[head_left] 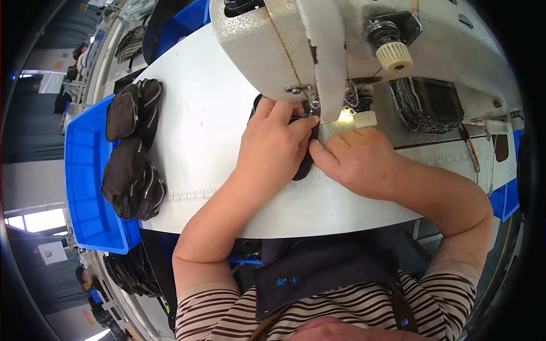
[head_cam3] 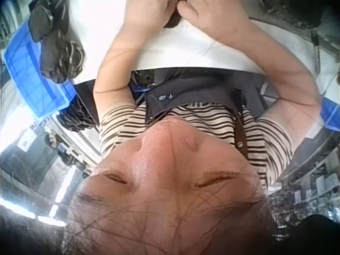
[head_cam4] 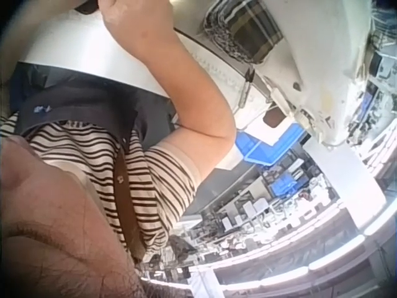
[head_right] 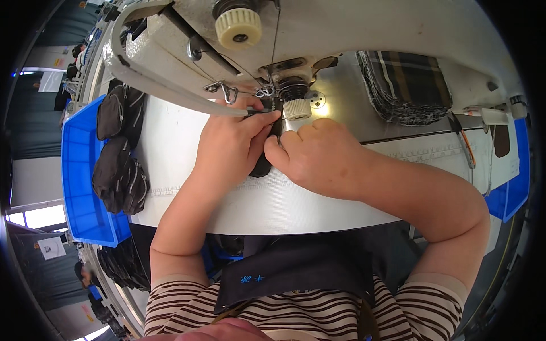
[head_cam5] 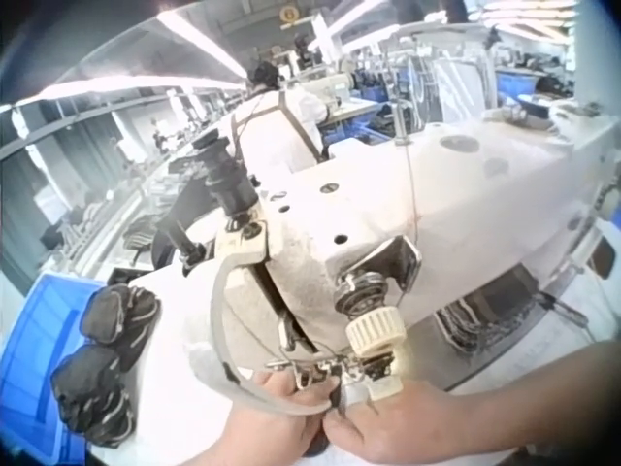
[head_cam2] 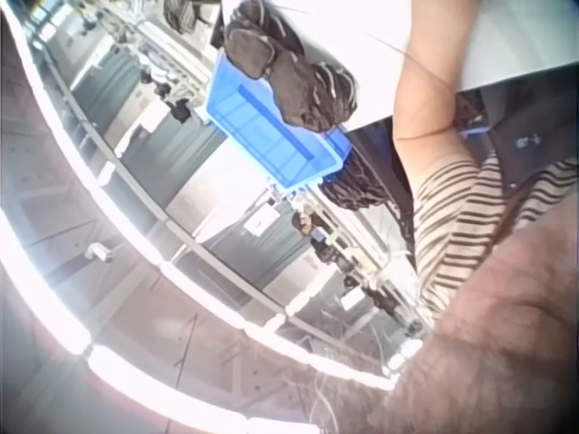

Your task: Using an industrial sewing machine to stitch together small leather or fabric pouches.

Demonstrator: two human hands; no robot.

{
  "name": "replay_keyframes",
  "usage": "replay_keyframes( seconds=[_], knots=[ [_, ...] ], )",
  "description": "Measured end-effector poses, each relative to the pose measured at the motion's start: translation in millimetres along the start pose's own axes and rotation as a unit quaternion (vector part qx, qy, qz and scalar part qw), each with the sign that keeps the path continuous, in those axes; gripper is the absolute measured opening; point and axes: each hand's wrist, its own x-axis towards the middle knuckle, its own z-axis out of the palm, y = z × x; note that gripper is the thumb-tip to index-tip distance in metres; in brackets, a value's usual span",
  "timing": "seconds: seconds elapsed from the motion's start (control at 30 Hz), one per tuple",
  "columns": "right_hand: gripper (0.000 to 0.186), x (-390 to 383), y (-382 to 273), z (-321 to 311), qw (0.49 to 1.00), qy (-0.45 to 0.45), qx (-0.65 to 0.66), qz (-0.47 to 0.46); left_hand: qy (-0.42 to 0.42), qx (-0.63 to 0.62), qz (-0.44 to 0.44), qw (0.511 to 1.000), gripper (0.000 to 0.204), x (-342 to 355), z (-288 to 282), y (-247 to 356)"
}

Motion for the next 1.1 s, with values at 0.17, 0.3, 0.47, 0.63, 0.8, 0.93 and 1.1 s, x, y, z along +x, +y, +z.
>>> replay_keyframes(
  seconds=[0.17, 0.3, 0.47, 0.63, 0.8, 0.93, 1.1],
  knots=[
    [0.031, -4, 0, 5, 1.0, 0.0, -0.022, -0.005, 0.0, 0.071, 0.114, 0.991, 0.027, -3, -4, -11],
    [0.029, -5, 4, 2, 0.999, -0.007, 0.03, 0.007, -0.082, 0.016, 0.071, 0.994, 0.046, -11, -22, -7],
    [0.029, 1, 11, -8, 0.996, -0.012, 0.063, 0.054, -0.114, 0.007, 0.083, 0.99, 0.063, -14, -29, 1],
    [0.032, -3, 7, -3, 0.997, -0.049, -0.003, 0.059, -0.114, 0.026, 0.104, 0.988, 0.078, -17, -24, -2],
    [0.031, -2, 15, 2, 0.994, -0.048, 0.026, 0.098, -0.095, 0.098, 0.112, 0.984, 0.071, -16, -28, 11],
    [0.03, -3, 22, 3, 0.985, -0.029, 0.087, 0.149, -0.064, 0.036, 0.118, 0.99, 0.045, -19, -21, 4],
    [0.029, 2, 21, 3, 0.984, -0.02, 0.088, 0.155, -0.025, -0.046, 0.061, 0.997, 0.024, -14, -25, -4]
  ],
)
